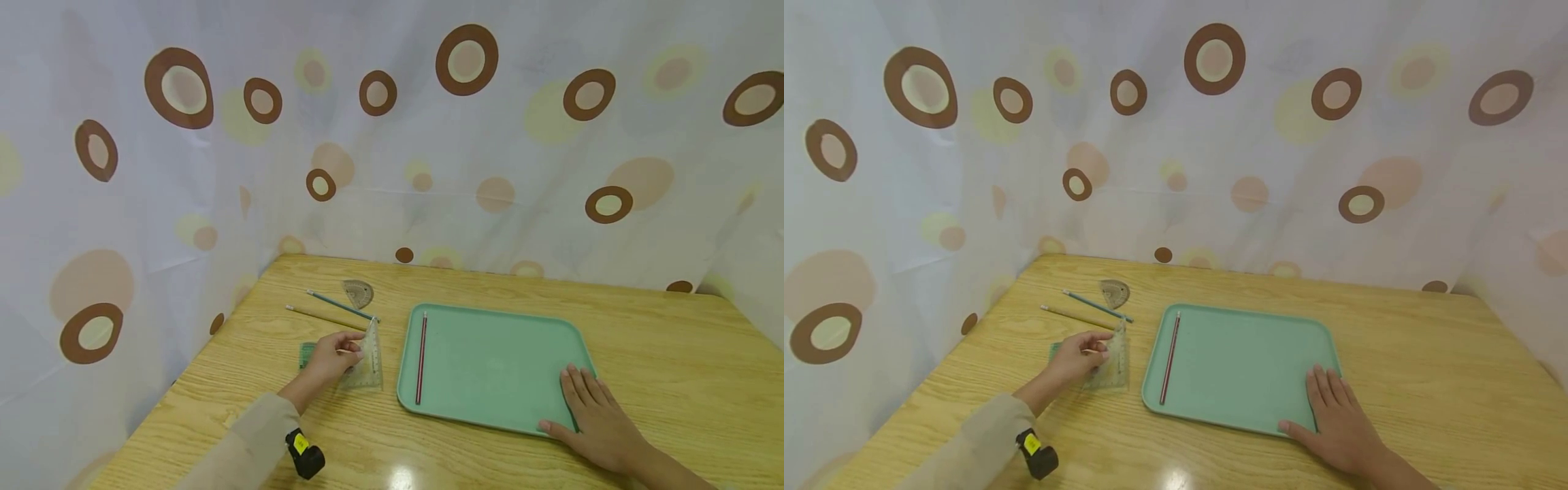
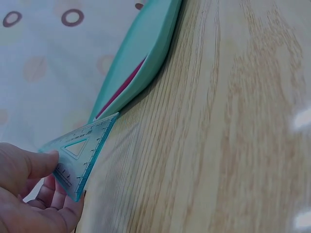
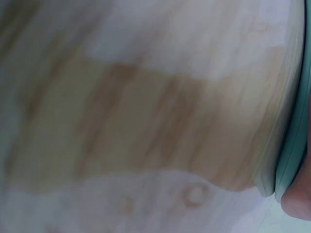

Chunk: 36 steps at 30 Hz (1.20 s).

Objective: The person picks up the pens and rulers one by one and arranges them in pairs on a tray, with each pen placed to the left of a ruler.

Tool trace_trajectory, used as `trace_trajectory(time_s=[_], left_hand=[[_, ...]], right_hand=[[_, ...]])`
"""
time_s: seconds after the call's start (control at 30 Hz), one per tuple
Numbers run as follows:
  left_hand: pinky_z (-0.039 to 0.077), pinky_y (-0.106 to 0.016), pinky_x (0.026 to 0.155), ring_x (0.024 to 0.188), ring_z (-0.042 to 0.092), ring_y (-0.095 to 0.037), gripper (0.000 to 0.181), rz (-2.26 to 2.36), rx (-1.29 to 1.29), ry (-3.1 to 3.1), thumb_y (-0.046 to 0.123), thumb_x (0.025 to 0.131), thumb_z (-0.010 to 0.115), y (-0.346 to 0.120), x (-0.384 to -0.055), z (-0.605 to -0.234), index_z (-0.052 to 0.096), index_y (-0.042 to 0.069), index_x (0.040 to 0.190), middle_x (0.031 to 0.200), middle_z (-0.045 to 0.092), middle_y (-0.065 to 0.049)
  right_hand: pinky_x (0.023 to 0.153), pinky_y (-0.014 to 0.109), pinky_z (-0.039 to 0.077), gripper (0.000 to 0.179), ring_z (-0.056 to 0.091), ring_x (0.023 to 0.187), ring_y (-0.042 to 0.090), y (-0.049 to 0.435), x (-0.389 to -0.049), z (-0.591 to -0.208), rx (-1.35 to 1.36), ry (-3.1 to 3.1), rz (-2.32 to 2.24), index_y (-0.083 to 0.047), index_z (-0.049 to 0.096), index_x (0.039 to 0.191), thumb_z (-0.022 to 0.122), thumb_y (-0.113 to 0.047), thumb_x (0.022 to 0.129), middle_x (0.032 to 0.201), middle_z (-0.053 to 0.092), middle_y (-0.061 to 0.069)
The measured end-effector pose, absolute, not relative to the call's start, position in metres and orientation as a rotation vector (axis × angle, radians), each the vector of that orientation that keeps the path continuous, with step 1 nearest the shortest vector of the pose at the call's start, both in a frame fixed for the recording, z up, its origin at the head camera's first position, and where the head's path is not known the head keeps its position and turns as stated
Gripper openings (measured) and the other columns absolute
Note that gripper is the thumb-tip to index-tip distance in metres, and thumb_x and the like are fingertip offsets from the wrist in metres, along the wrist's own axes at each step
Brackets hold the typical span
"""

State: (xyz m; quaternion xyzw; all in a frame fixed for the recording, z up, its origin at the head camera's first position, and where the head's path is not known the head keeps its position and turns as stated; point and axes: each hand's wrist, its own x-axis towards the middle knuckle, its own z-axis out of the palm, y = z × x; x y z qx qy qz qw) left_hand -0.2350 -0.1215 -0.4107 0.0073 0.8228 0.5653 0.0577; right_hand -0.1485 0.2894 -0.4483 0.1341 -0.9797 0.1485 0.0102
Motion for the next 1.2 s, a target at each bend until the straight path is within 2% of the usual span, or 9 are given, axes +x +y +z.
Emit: trace_trajectory(time_s=[0.33, 0.57, 0.9, 1.2], left_hand=[[0.05, -0.026, 0.061, 0.075, 0.058, -0.015, 0.035, 1.763, 0.039, 2.454, -0.003, 0.087, 0.058, -0.115, -0.236, -0.409, 0.059, 0.005, 0.122, 0.088, 0.056, -0.006], [0.05, -0.027, 0.062, 0.076, 0.059, -0.016, 0.035, 1.782, 0.036, 2.433, -0.002, 0.088, 0.058, -0.11, -0.238, -0.409, 0.059, 0.005, 0.121, 0.088, 0.055, -0.005], [0.051, -0.029, 0.061, 0.074, 0.059, -0.018, 0.035, 1.806, 0.086, 2.411, -0.003, 0.088, 0.058, -0.101, -0.238, -0.405, 0.059, 0.003, 0.122, 0.087, 0.056, -0.007], [0.051, -0.025, 0.061, 0.074, 0.059, -0.017, 0.035, 1.829, 0.147, 2.376, -0.003, 0.088, 0.058, -0.092, -0.241, -0.403, 0.057, 0.0, 0.123, 0.086, 0.055, -0.006]], right_hand=[[0.105, 0.03, -0.031, 0.094, 0.002, 0.139, 0.048, 0.29, -0.148, -0.449, 0.411, -3.062, 0.477, 0.013, 0.013, 0.143, 0.054, -0.051, 0.087, 0.148, 0.011, 0.035], [0.102, 0.026, -0.033, 0.094, -0.002, 0.139, 0.046, 0.29, -0.149, -0.449, 0.414, -3.072, 0.473, 0.013, 0.012, 0.143, 0.052, -0.052, 0.088, 0.148, 0.01, 0.035], [0.103, 0.027, -0.032, 0.093, 0.001, 0.139, 0.047, 0.289, -0.148, -0.449, 0.415, -3.071, 0.475, 0.012, 0.013, 0.143, 0.054, -0.051, 0.088, 0.148, 0.011, 0.035], [0.104, 0.031, -0.031, 0.094, 0.001, 0.139, 0.047, 0.289, -0.149, -0.447, 0.411, -3.067, 0.472, 0.013, 0.013, 0.143, 0.053, -0.051, 0.087, 0.148, 0.01, 0.035]])
